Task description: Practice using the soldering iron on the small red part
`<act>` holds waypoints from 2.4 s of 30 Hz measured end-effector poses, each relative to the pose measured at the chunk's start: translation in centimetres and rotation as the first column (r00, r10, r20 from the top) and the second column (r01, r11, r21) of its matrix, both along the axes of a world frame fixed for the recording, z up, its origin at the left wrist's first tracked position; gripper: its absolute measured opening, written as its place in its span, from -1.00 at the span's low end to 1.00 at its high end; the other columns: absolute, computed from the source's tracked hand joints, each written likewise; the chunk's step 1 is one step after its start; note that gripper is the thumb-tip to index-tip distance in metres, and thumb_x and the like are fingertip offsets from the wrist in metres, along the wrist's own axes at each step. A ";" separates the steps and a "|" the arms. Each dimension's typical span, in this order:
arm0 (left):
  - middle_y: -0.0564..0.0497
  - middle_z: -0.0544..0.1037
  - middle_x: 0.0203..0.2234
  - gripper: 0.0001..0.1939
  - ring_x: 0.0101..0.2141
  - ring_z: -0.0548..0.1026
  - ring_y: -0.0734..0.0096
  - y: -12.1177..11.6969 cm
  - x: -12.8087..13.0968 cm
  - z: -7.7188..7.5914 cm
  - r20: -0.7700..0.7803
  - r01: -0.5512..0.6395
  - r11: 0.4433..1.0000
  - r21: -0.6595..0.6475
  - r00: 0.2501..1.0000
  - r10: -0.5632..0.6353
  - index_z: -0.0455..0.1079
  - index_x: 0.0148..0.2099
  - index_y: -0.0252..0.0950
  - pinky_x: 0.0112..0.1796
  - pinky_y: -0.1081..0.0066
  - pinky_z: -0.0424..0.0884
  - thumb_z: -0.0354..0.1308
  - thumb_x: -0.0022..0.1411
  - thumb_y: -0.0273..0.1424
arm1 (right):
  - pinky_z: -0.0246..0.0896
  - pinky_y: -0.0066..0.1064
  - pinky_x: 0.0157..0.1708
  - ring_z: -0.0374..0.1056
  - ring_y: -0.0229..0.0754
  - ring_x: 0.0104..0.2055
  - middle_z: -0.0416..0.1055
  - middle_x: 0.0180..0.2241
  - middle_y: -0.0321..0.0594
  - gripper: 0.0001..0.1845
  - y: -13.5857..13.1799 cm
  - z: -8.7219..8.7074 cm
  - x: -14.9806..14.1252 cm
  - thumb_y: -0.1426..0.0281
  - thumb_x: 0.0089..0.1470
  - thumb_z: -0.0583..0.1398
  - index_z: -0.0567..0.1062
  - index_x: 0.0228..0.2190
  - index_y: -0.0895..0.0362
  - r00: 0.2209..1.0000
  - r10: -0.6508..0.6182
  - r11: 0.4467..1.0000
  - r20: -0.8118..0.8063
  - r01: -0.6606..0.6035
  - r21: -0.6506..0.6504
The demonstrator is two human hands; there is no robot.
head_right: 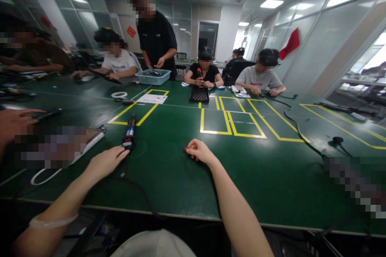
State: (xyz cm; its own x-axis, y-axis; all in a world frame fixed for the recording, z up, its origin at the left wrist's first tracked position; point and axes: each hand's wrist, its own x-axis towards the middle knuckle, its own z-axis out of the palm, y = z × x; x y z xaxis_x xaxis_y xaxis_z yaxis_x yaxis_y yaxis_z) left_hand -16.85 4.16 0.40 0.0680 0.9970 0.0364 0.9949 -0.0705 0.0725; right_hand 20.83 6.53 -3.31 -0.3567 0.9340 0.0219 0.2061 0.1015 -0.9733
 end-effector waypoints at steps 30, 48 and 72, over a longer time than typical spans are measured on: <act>-0.12 0.54 -0.21 -0.69 -0.23 0.53 0.22 -4.2 18.1 0.0 -0.100 0.534 0.830 0.163 0.846 -0.524 0.46 -0.23 -0.30 -0.10 0.22 0.36 -0.08 0.35 -0.29 | 0.06 -0.50 -0.47 0.22 -0.31 -0.50 0.34 -0.53 -0.37 -0.80 0.3 0.1 0.8 0.36 -0.06 0.28 0.41 -0.38 0.16 0.971 -0.028 0.974 0.237 -0.027 0.225; -0.07 0.13 0.30 -0.49 0.29 0.03 0.22 3.0 21.0 -0.8 0.263 0.559 0.807 0.192 0.762 -0.591 0.22 0.23 -0.22 0.25 0.18 0.01 -0.22 0.37 -0.13 | 0.06 -0.49 -0.47 0.18 -0.32 -0.50 0.32 -0.52 -0.37 -0.85 0.6 -0.3 0.6 0.47 -0.16 0.22 0.36 -0.44 0.16 0.977 -0.057 0.963 0.207 -0.001 0.270; -0.03 0.45 -0.02 -0.81 0.26 0.07 0.22 2.4 20.6 -1.0 0.300 0.548 0.819 0.171 0.763 -0.573 0.36 -0.24 -0.19 0.08 0.15 0.32 -0.05 0.25 -0.28 | 0.14 -0.51 -0.52 0.29 -0.33 -0.54 0.41 -0.54 -0.33 -0.79 1.2 -0.8 0.3 0.58 -0.15 -0.01 0.37 -0.45 0.16 0.991 -0.122 0.981 0.052 0.113 0.160</act>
